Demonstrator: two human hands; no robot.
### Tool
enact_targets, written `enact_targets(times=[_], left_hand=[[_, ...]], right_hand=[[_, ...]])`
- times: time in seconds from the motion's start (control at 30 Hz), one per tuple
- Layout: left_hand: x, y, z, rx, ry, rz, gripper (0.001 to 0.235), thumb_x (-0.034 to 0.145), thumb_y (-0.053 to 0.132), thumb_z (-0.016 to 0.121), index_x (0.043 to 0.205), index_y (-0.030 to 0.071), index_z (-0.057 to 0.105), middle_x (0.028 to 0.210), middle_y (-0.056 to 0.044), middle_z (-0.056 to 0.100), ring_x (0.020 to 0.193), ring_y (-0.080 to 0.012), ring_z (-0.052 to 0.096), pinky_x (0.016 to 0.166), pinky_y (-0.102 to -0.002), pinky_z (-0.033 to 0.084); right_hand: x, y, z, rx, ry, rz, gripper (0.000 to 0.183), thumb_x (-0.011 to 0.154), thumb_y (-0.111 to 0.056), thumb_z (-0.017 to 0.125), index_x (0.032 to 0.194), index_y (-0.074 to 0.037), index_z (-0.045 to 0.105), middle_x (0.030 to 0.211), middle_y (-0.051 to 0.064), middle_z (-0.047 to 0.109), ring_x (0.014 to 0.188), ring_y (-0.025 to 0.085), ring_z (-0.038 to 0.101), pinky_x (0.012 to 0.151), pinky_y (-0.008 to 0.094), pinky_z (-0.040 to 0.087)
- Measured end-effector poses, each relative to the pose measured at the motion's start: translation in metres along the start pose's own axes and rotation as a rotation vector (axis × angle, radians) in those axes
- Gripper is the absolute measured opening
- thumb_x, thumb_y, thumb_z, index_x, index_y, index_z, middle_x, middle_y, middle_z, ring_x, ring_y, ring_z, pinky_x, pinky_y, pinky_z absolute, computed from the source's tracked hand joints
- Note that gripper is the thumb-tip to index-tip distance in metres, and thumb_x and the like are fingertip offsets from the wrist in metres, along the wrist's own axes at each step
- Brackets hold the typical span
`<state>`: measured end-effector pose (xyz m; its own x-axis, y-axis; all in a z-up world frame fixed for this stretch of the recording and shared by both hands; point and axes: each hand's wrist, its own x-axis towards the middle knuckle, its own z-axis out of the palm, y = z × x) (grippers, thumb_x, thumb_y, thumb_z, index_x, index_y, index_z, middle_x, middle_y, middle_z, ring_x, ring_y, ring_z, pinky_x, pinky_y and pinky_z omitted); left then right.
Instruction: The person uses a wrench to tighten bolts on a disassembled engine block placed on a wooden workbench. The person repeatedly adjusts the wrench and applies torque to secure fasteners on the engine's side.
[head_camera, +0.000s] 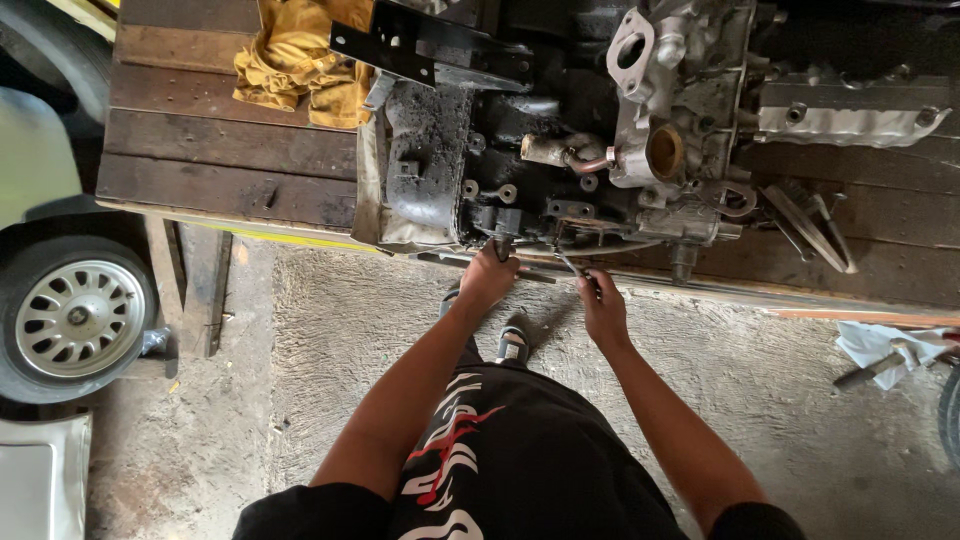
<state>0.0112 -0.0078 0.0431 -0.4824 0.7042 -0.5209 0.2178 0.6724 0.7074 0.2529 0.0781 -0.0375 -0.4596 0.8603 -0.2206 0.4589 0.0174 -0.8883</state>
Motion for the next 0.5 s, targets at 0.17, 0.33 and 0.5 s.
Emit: enact_targets(times=[0.17, 0.33, 0.5], left_hand=[[0.003, 0.001, 0.001, 0.033, -0.027, -0.024, 0.049, 0.09, 0.032, 0.057, 0.129, 0.002, 0.056, 0.108, -0.022, 0.073, 0.1, -0.0386, 0.072, 0.092, -0.049, 0.054], [0.005, 0.002, 0.003, 0.047, -0.096, -0.096, 0.05, 0.096, 0.03, 0.052, 0.135, 0.0, 0.047, 0.099, -0.017, 0.072, 0.082, -0.029, 0.073, 0.074, -0.045, 0.061], [0.005, 0.002, 0.002, 0.034, -0.119, -0.074, 0.044, 0.098, 0.029, 0.051, 0.129, -0.002, 0.051, 0.093, -0.016, 0.072, 0.073, -0.0248, 0.069, 0.068, -0.043, 0.06]], right_hand=[[0.012, -0.006, 0.005, -0.043, 0.016, 0.032, 0.044, 0.102, -0.041, 0.061, 0.125, -0.004, 0.064, 0.09, 0.007, 0.065, 0.08, 0.017, 0.059, 0.071, 0.034, 0.047], [0.019, 0.005, 0.006, -0.028, 0.007, 0.07, 0.044, 0.101, -0.042, 0.059, 0.123, -0.005, 0.064, 0.088, 0.006, 0.066, 0.075, 0.017, 0.061, 0.064, 0.035, 0.048], [0.032, 0.033, 0.023, -0.003, 0.042, -0.137, 0.041, 0.106, -0.041, 0.056, 0.115, -0.002, 0.068, 0.092, 0.009, 0.067, 0.08, 0.017, 0.061, 0.068, 0.034, 0.049]])
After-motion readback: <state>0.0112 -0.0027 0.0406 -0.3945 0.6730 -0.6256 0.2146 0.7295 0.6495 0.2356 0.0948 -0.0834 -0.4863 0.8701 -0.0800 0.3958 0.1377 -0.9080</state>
